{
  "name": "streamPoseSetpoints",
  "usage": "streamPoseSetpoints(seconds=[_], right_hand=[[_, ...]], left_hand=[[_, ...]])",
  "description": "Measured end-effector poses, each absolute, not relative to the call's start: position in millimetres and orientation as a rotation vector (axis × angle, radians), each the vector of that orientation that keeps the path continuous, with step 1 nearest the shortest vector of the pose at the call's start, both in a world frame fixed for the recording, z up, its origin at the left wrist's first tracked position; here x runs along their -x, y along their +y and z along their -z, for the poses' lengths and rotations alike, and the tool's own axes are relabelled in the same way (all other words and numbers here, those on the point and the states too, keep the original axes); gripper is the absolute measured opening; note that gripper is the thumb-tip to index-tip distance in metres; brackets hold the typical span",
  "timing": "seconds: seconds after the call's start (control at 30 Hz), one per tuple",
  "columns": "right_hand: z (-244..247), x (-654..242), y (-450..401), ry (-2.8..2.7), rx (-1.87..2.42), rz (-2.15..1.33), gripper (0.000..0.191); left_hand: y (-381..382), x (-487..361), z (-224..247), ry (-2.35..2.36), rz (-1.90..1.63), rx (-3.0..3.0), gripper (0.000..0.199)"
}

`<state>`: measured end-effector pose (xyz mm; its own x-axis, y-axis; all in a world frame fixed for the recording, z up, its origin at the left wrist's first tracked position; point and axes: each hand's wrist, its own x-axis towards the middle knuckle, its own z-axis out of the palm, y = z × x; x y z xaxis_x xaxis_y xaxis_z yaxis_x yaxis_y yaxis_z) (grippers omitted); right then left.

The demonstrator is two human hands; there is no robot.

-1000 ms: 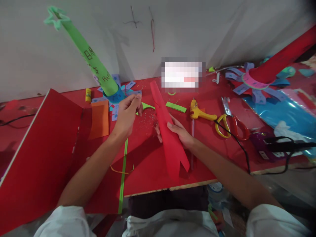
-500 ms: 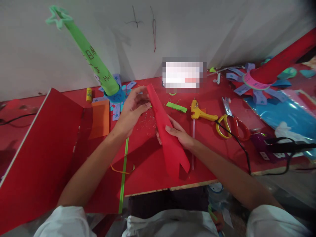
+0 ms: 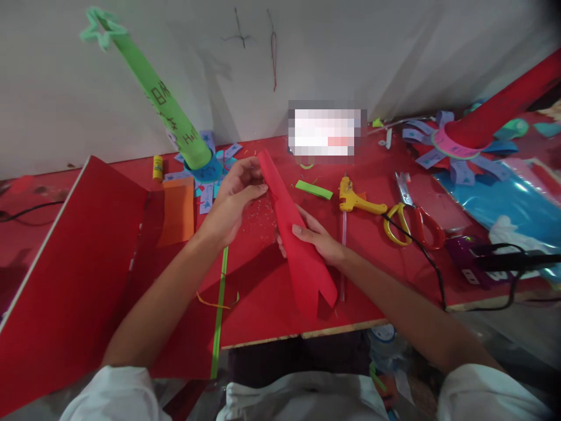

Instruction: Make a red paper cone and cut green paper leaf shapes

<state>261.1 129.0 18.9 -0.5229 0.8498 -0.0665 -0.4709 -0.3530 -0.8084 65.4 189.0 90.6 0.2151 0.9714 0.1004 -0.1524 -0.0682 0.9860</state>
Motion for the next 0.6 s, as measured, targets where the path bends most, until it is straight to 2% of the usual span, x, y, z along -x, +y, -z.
streamPoseSetpoints(seconds=[0.6], right_hand=[[-20.7, -261.2, 128.6, -0.960, 0.632, -1.964, 0.074]], left_hand=[[188.0, -64.8, -90.0, 0.887, -1.171, -1.267, 0.038]])
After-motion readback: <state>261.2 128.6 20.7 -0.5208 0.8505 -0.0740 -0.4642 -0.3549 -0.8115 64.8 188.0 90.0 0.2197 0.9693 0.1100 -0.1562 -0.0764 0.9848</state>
